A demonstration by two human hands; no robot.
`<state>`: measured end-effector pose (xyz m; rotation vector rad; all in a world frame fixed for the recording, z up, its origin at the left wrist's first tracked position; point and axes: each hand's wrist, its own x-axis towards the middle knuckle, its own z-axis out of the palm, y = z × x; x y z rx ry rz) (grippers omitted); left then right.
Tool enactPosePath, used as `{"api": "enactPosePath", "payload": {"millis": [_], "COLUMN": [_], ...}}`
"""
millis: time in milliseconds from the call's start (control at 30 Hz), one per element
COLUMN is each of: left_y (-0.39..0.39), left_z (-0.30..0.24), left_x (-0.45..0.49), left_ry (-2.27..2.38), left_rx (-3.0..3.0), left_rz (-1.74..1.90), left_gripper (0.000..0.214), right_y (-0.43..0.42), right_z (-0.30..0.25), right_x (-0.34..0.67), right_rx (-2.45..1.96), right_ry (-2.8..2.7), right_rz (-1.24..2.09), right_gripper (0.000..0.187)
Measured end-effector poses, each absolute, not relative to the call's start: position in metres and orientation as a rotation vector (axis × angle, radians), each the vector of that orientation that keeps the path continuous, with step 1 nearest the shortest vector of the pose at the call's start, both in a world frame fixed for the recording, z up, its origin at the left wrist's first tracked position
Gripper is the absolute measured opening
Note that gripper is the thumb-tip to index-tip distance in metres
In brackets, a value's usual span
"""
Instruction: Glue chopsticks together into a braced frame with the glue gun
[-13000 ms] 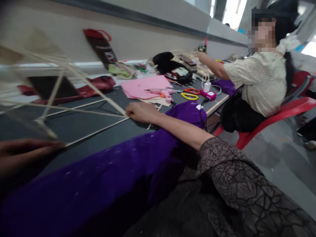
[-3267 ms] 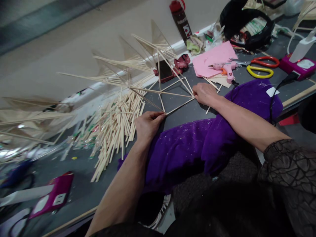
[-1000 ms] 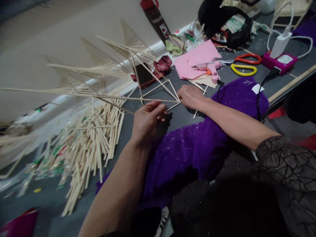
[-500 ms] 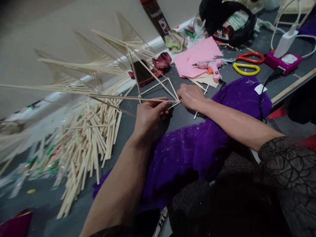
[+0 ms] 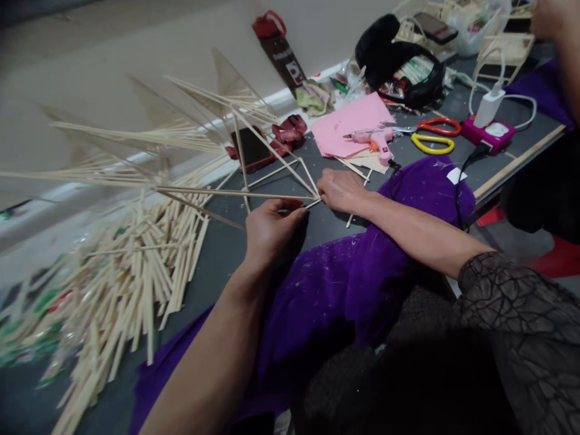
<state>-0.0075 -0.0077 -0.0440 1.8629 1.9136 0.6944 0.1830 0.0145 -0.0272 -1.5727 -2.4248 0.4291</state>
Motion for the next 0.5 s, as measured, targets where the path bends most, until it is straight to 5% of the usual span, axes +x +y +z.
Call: {"api": "enactPosePath", "payload": {"millis": [267, 500], "left_y": [-0.003, -0.001], "left_z": [-0.047, -0.049], "left_x": [-0.009, -0.007], "left_ry": [1.79, 1.766], "left_rx": [2.057, 2.053], "left_rz": [0.755, 0.784], "left_gripper": [0.012, 0.009], "right_y": [0.004, 0.054], "right_z": [0.01, 0.008], "right_x": [0.217, 0.306], "right_rx": [-1.109, -1.931], "right_ry": [-2.009, -1.742], "right_rz": [0.836, 0.278], "right_gripper": [0.022, 0.014]}}
